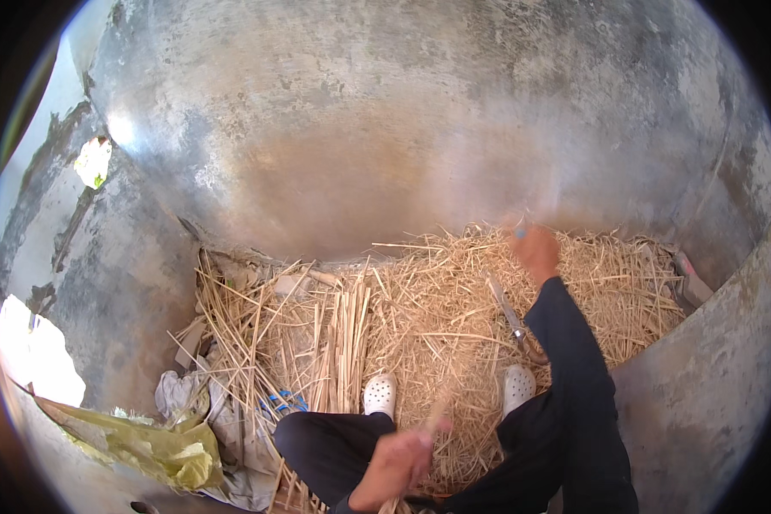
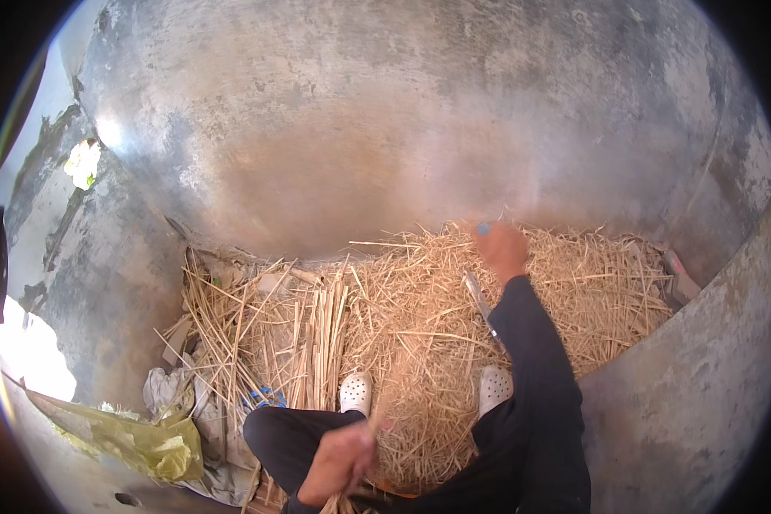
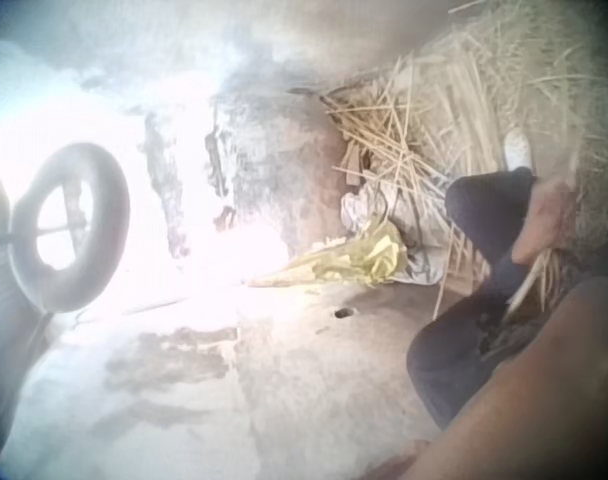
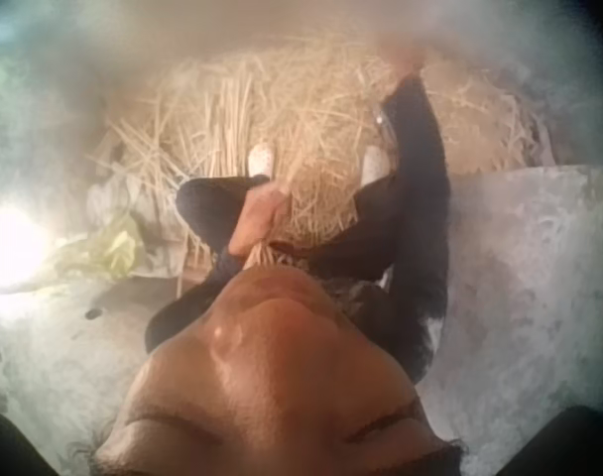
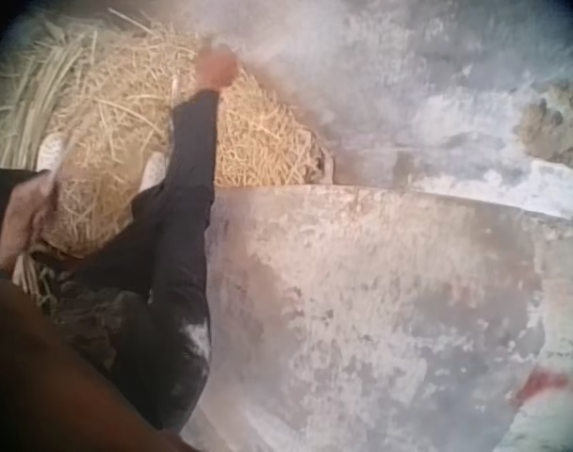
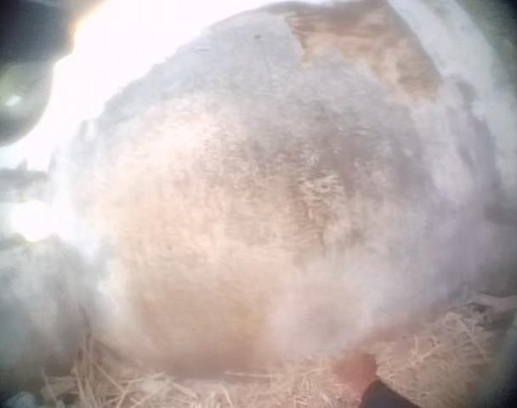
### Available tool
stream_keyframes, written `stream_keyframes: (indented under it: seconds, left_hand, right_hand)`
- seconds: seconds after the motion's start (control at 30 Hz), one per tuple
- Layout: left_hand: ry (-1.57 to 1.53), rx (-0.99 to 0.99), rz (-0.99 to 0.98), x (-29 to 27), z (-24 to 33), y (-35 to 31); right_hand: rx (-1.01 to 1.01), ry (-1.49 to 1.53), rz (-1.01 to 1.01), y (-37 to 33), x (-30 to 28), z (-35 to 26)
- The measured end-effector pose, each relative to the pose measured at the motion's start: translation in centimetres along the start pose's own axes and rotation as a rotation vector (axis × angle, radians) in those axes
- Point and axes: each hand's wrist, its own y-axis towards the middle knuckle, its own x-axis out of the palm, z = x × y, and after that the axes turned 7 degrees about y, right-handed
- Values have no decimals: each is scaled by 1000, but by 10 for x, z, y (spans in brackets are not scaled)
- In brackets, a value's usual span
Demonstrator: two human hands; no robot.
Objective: The person sits on a straw-covered floor and uses a knife to strip bark and trim small branches from a long, thin stick. They hold the stick with one hand and scrape along its length with the knife in the other, discarding the trimmings onto the floor.
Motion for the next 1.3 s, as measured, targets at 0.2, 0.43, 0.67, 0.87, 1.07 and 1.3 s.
stream_keyframes:
  seconds: [0.2,0.43,0.67,0.87,1.07,1.3]
  left_hand:
    - [-69,26,65,-18,4,-5]
    - [57,62,102,-14,7,-5]
    - [250,46,78,6,17,-21]
    - [271,106,14,10,4,-35]
    - [17,43,114,-23,7,4]
    - [55,133,150,-19,20,15]
  right_hand:
    - [11,-30,-118,-16,-12,-11]
    - [-392,314,-150,-55,-37,-115]
    - [-257,-4,-108,-21,-18,-50]
    - [339,106,37,6,1,49]
    - [117,112,-214,-20,-16,-22]
    - [-501,319,-389,-100,-46,-152]
